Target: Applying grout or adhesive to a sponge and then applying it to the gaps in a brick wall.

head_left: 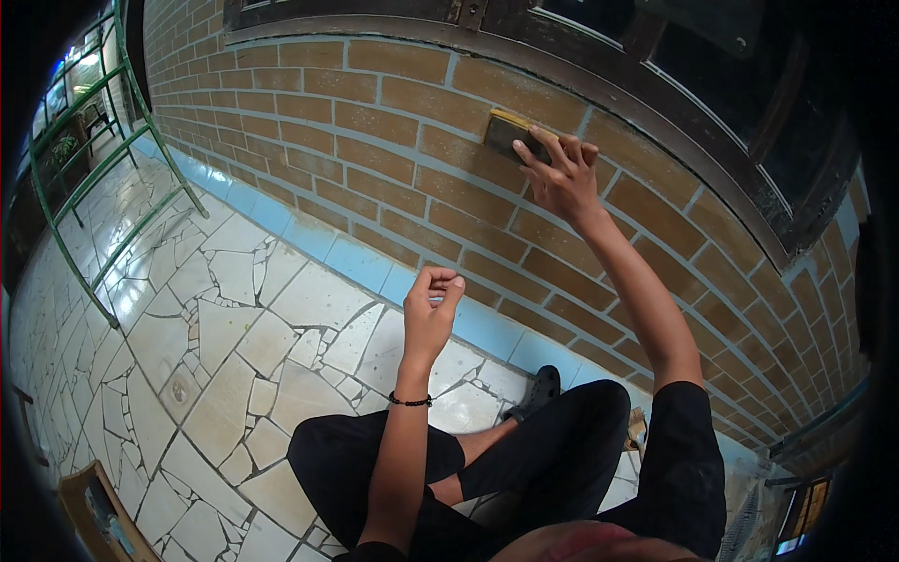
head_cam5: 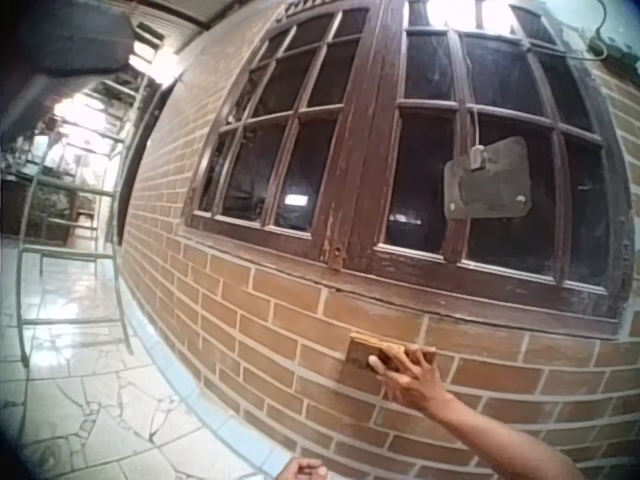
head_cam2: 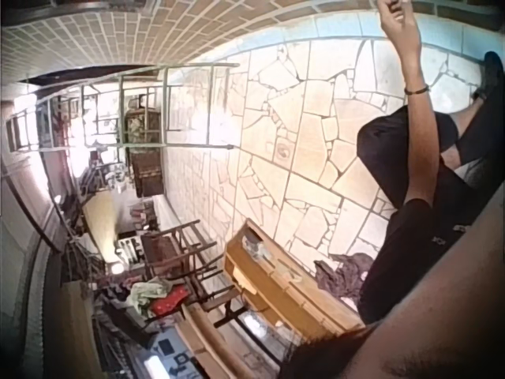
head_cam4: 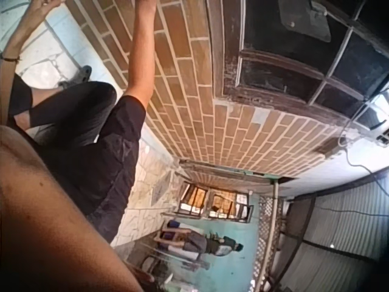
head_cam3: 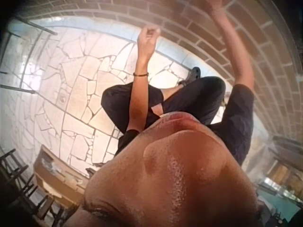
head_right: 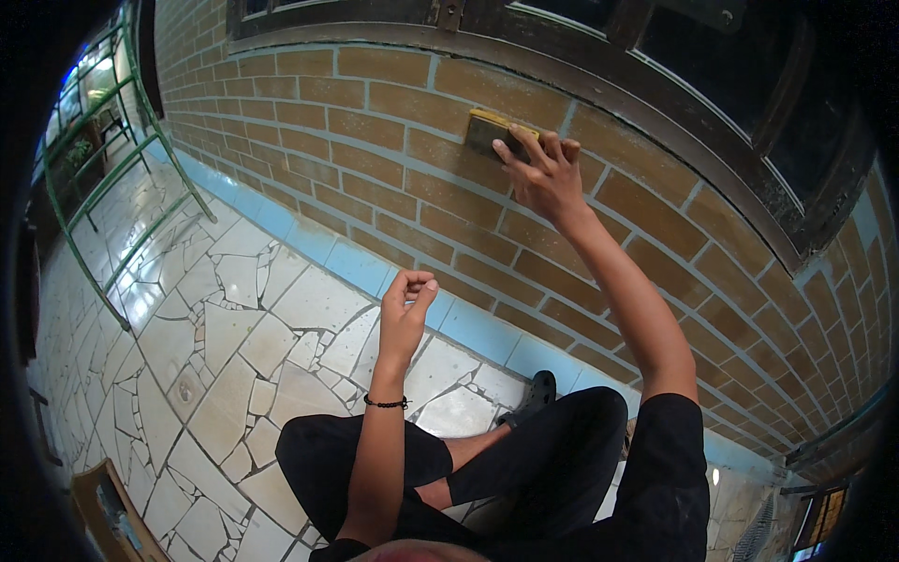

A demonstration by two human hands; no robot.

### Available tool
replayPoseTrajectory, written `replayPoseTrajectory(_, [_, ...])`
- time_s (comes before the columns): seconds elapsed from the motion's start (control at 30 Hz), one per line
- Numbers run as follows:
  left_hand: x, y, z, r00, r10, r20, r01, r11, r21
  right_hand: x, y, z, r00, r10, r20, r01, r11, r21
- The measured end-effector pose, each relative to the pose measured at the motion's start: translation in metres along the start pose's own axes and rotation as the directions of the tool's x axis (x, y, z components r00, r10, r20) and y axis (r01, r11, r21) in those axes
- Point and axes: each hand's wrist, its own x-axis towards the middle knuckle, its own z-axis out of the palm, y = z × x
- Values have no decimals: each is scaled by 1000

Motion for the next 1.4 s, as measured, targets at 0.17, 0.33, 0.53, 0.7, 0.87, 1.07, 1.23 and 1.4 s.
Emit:
replayPoseTrajectory(0.17, [0, -5, 3, 1000, -29, 3, 29, 999, 28, -2, 4, 6, 1000, 8, 3, -8, 1000, 7])
replayPoseTrajectory(0.33, [-1, -9, 4, 999, -43, 12, 43, 998, 46, -1, 1, 12, 1000, 21, -20, -21, 1000, -1])
replayPoseTrajectory(0.53, [-4, -7, 5, 998, -55, 14, 55, 998, 42, -2, 9, 14, 1000, 9, -18, -8, 999, 31])
replayPoseTrajectory(0.7, [-5, -1, -1, 1000, -15, 2, 14, 1000, 27, 4, 3, 7, 999, 32, 32, -33, 999, 42])
replayPoseTrajectory(0.87, [-8, 13, -4, 1000, -23, -4, 23, 1000, 14, 16, -6, -3, 999, -8, 44, 8, 1000, 9])
replayPoseTrajectory(1.07, [-3, 3, -3, 1000, 24, -5, -24, 1000, -8, 34, 4, 8, 950, -237, 206, 238, 971, 18])
replayPoseTrajectory(1.23, [-1, -8, 2, 1000, 7, 18, -7, 1000, -3, 35, -1, 5, 933, -279, 226, 287, 958, -2])
replayPoseTrajectory(1.4, [-4, -12, 0, 1000, -19, 17, 18, 1000, 5, 35, 3, 15, 941, -264, 212, 269, 963, 6])
